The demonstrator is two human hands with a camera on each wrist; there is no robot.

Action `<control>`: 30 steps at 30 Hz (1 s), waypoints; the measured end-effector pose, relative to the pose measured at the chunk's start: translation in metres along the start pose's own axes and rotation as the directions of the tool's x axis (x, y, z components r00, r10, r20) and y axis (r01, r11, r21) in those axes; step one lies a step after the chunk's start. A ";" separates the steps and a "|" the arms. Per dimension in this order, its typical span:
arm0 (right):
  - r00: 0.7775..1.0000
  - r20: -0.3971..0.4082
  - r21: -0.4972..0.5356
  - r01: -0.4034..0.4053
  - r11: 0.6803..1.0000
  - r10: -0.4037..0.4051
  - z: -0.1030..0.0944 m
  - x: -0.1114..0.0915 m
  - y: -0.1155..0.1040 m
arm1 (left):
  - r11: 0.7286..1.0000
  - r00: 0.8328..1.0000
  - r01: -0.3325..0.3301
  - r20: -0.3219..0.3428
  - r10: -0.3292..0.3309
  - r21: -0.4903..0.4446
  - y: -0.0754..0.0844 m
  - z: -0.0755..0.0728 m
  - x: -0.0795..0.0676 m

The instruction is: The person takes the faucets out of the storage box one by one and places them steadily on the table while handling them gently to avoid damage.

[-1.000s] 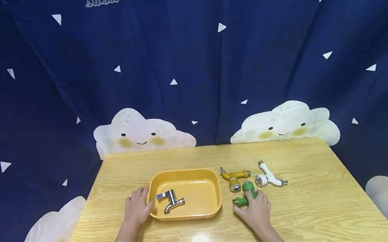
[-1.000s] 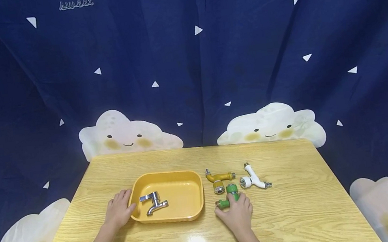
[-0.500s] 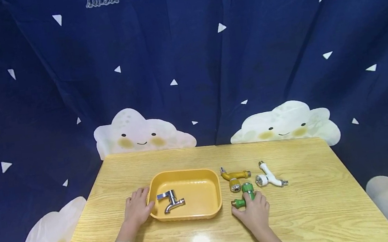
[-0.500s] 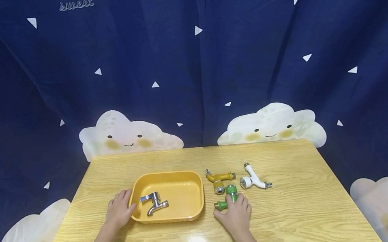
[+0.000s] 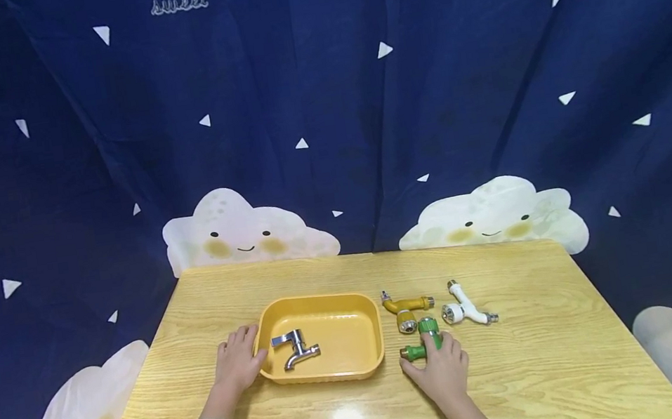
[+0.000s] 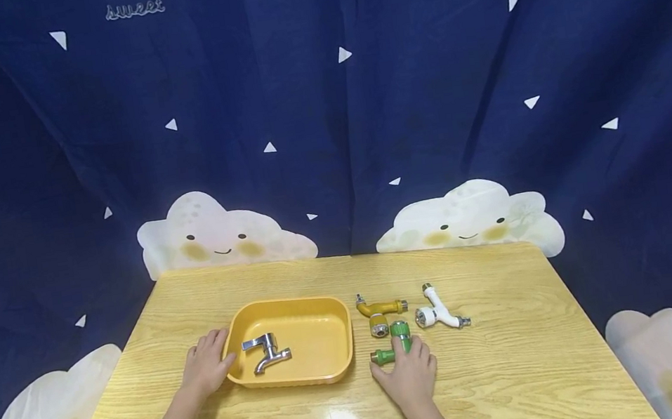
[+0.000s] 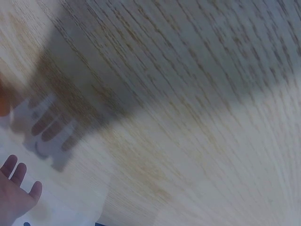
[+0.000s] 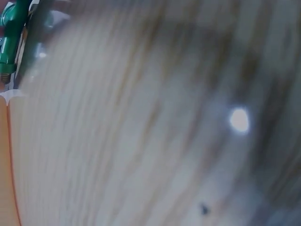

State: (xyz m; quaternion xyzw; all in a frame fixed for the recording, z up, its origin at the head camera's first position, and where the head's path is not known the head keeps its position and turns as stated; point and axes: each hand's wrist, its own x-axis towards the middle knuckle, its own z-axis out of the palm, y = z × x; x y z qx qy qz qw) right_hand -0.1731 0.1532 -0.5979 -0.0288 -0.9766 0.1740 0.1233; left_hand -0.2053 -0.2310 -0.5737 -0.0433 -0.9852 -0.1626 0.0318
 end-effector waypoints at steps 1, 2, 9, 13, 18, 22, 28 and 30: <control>1.000 -0.007 0.000 -0.007 1.000 0.007 -0.001 0.000 -0.001 | 1.000 1.000 -0.001 0.001 0.001 0.001 0.000 0.000 0.000; 1.000 -0.016 0.000 -0.015 1.000 0.015 -0.002 0.001 -0.001 | 1.000 1.000 -0.001 0.003 0.001 -0.001 0.000 0.000 0.000; 0.991 -0.125 0.133 0.059 0.989 -0.043 -0.011 0.017 -0.017 | 1.000 1.000 -0.005 -0.006 0.005 -0.018 -0.001 0.000 0.000; 0.974 -0.132 0.246 0.213 0.946 -0.185 -0.016 0.028 -0.030 | 1.000 1.000 -0.004 -0.005 0.004 -0.019 -0.002 0.000 0.000; 0.925 -0.111 0.323 0.380 0.867 -0.364 -0.020 0.040 -0.048 | 1.000 1.000 -0.009 -0.001 0.009 -0.016 -0.002 0.001 -0.001; 0.876 -0.114 0.321 0.478 0.817 -0.468 -0.019 0.050 -0.062 | 1.000 1.000 -0.011 -0.005 0.010 -0.012 -0.002 0.000 -0.001; 0.837 -0.042 0.294 0.533 0.793 -0.546 -0.014 0.061 -0.081 | 1.000 1.000 -0.008 -0.002 0.008 -0.011 -0.002 0.000 0.000; 0.824 -0.009 0.291 0.544 0.787 -0.566 -0.012 0.063 -0.086 | 1.000 1.000 -0.005 0.004 0.005 -0.011 -0.002 0.000 0.001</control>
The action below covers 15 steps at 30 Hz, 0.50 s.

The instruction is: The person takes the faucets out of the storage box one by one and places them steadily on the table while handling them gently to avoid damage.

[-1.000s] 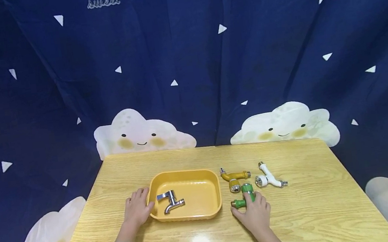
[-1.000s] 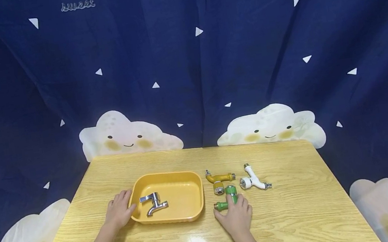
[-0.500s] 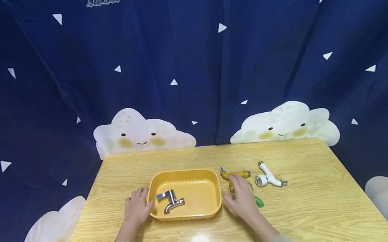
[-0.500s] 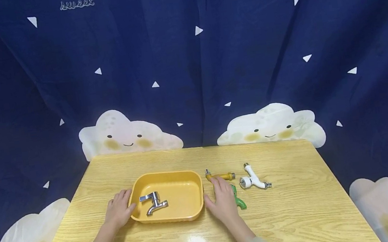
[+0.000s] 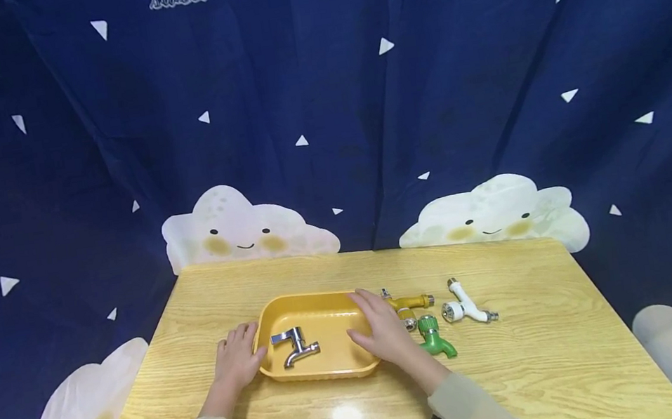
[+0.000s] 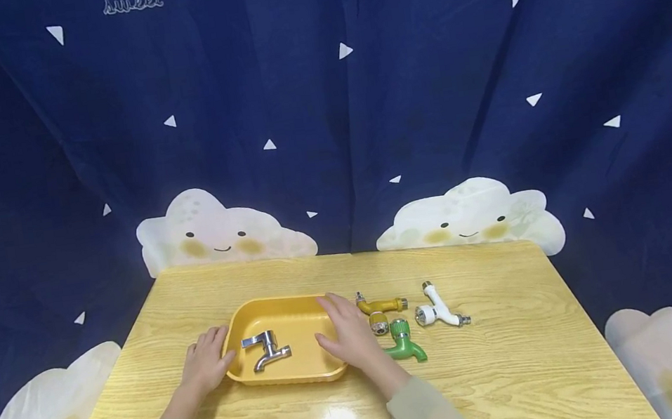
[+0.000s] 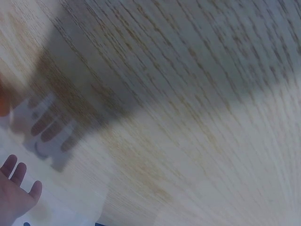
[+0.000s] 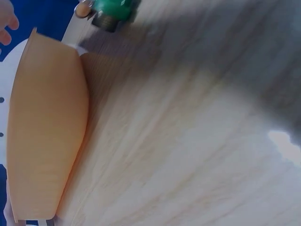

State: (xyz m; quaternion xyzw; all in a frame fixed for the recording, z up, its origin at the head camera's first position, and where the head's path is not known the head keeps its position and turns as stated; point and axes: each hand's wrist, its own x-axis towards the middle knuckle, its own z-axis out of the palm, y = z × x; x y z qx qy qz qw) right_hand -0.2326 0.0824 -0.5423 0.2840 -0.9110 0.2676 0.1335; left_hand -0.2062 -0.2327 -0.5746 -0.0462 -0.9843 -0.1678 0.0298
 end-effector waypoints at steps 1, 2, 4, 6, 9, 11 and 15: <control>1.000 0.019 -0.004 0.004 1.000 -0.004 0.001 0.002 -0.002 | 1.000 1.000 0.001 0.003 -0.001 0.000 0.000 0.000 0.000; 0.999 0.037 -0.011 0.010 1.000 -0.010 0.003 0.005 -0.003 | 1.000 1.000 0.001 0.004 -0.001 0.000 -0.001 0.000 0.000; 0.997 0.070 -0.022 0.019 1.000 -0.017 0.005 0.009 -0.007 | 1.000 1.000 0.001 0.005 -0.001 0.000 -0.001 0.001 0.001; 0.995 0.097 -0.025 0.033 0.999 -0.030 0.008 0.013 -0.010 | 1.000 1.000 0.002 0.004 -0.002 -0.001 -0.002 0.001 0.001; 0.991 0.128 -0.033 0.053 0.998 -0.048 0.013 0.019 -0.016 | 1.000 1.000 -0.002 0.001 0.002 -0.005 -0.002 0.001 0.000; 0.987 0.153 -0.041 0.063 0.997 -0.056 0.016 0.022 -0.020 | 1.000 1.000 -0.004 0.002 0.004 -0.007 -0.003 0.001 0.000; 0.978 0.203 -0.046 0.062 0.997 -0.051 0.021 0.026 -0.030 | 1.000 1.000 -0.004 0.010 0.004 -0.010 -0.003 0.000 0.000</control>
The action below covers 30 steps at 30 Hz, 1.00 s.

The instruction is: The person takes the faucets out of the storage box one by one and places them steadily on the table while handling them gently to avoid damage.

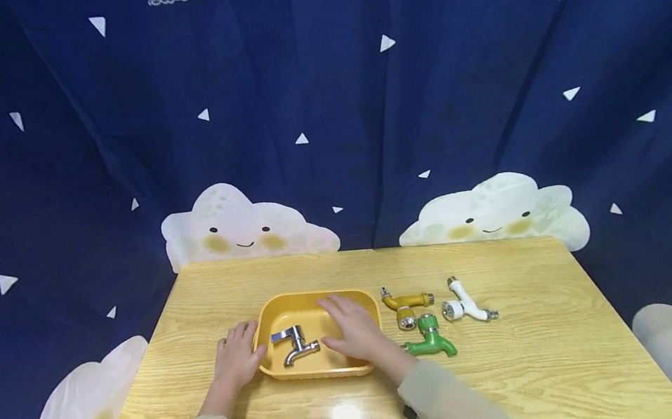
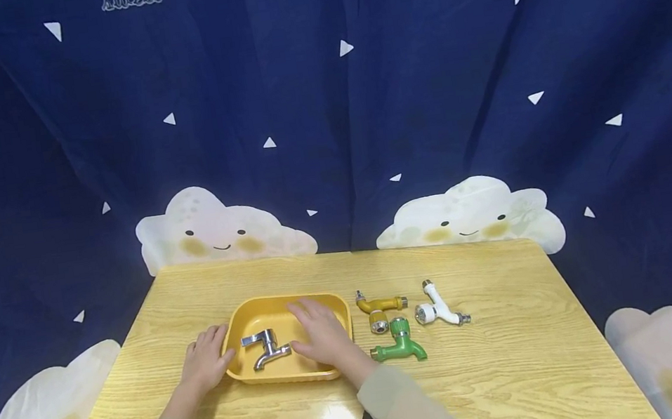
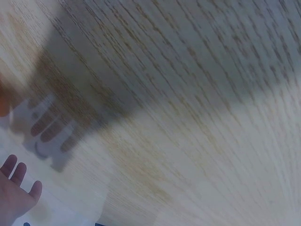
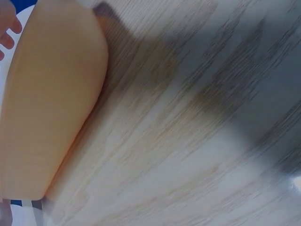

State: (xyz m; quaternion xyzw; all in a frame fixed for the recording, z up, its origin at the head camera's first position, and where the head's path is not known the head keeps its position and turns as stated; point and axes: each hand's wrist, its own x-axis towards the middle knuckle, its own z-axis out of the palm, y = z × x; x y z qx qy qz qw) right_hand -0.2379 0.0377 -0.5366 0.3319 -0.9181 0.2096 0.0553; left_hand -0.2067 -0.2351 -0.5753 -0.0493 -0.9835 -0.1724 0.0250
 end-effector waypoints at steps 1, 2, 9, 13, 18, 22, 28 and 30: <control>1.000 0.009 0.007 0.000 1.000 0.000 0.001 0.001 -0.003 | 1.000 1.000 0.000 0.000 0.000 0.001 0.000 0.000 0.000; 1.000 0.015 0.013 0.001 1.000 -0.002 0.002 0.003 -0.005 | 1.000 1.000 0.001 0.000 -0.001 -0.001 0.000 0.000 0.000; 0.995 0.098 -0.035 0.009 0.999 -0.006 0.013 0.010 -0.017 | 1.000 1.000 0.010 0.006 -0.010 -0.001 0.001 -0.001 0.000; 0.992 0.121 -0.054 0.049 0.997 -0.042 0.019 0.013 -0.022 | 1.000 1.000 0.009 0.014 -0.010 0.011 0.001 -0.001 0.000; 0.990 0.109 -0.066 0.101 0.993 -0.094 0.025 0.015 -0.027 | 1.000 1.000 0.008 0.014 -0.009 0.013 0.002 -0.001 0.000; 0.986 0.152 -0.082 0.085 0.993 -0.071 0.029 0.017 -0.031 | 1.000 1.000 0.009 0.014 -0.009 0.015 0.002 0.000 0.000; 0.981 0.173 -0.114 0.106 0.988 -0.086 0.032 0.020 -0.036 | 1.000 1.000 0.013 0.011 -0.013 0.007 0.003 -0.002 -0.001; 0.979 0.184 -0.123 0.115 0.986 -0.091 0.032 0.021 -0.037 | 1.000 1.000 0.015 0.011 -0.015 0.005 0.003 -0.002 -0.001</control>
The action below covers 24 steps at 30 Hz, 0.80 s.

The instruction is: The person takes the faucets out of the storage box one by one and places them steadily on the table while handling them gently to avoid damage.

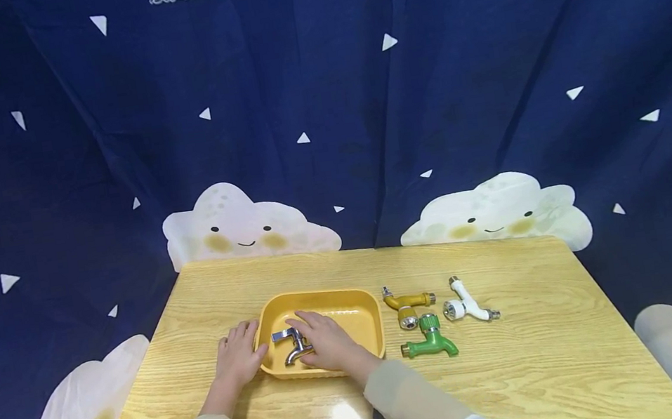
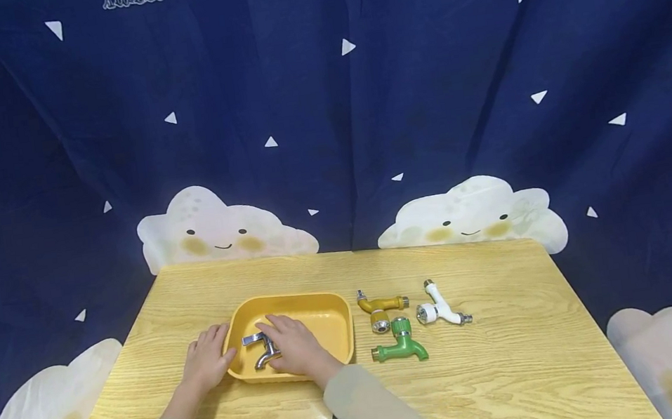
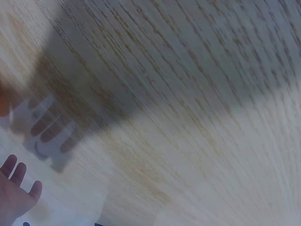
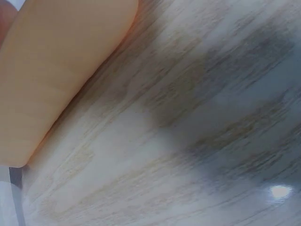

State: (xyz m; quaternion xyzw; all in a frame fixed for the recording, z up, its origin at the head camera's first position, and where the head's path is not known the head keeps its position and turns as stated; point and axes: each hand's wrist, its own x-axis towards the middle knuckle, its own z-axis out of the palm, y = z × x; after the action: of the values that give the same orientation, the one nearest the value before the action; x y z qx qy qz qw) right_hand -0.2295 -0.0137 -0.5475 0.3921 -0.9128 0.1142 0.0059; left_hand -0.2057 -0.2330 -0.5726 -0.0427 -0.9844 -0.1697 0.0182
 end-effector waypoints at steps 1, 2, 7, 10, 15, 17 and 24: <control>1.000 0.008 -0.004 0.001 1.000 -0.001 0.000 0.001 0.000 | 1.000 1.000 0.001 0.000 -0.001 -0.001 0.000 0.000 0.000; 1.000 0.018 -0.006 0.002 1.000 -0.002 0.000 0.001 -0.001 | 1.000 1.000 0.001 -0.002 -0.001 -0.001 0.000 0.000 0.000; 0.997 0.077 -0.029 0.001 1.000 0.001 0.001 0.004 -0.002 | 1.000 1.000 0.002 -0.007 -0.002 -0.014 0.000 0.001 0.000; 0.995 0.103 -0.035 -0.002 0.999 0.005 0.003 0.005 -0.003 | 1.000 1.000 -0.002 -0.010 0.002 -0.013 0.000 0.001 0.000; 0.991 0.131 -0.040 -0.014 0.999 0.019 0.004 0.007 -0.004 | 1.000 1.000 -0.007 -0.013 0.007 -0.007 0.001 0.001 0.000; 0.988 0.151 -0.045 -0.018 0.999 0.024 0.004 0.007 -0.004 | 1.000 1.000 -0.008 -0.013 0.008 -0.004 0.001 0.001 0.000; 0.974 0.224 -0.059 -0.031 0.998 0.044 0.004 0.009 -0.005 | 1.000 1.000 -0.010 -0.015 0.010 0.009 0.000 0.002 0.001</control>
State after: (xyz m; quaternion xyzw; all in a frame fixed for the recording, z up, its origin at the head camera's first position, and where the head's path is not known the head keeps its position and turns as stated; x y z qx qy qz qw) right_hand -0.2317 -0.0250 -0.5497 0.3849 -0.9176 0.0442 -0.0889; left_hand -0.2064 -0.2322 -0.5740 -0.0462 -0.9848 -0.1655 0.0266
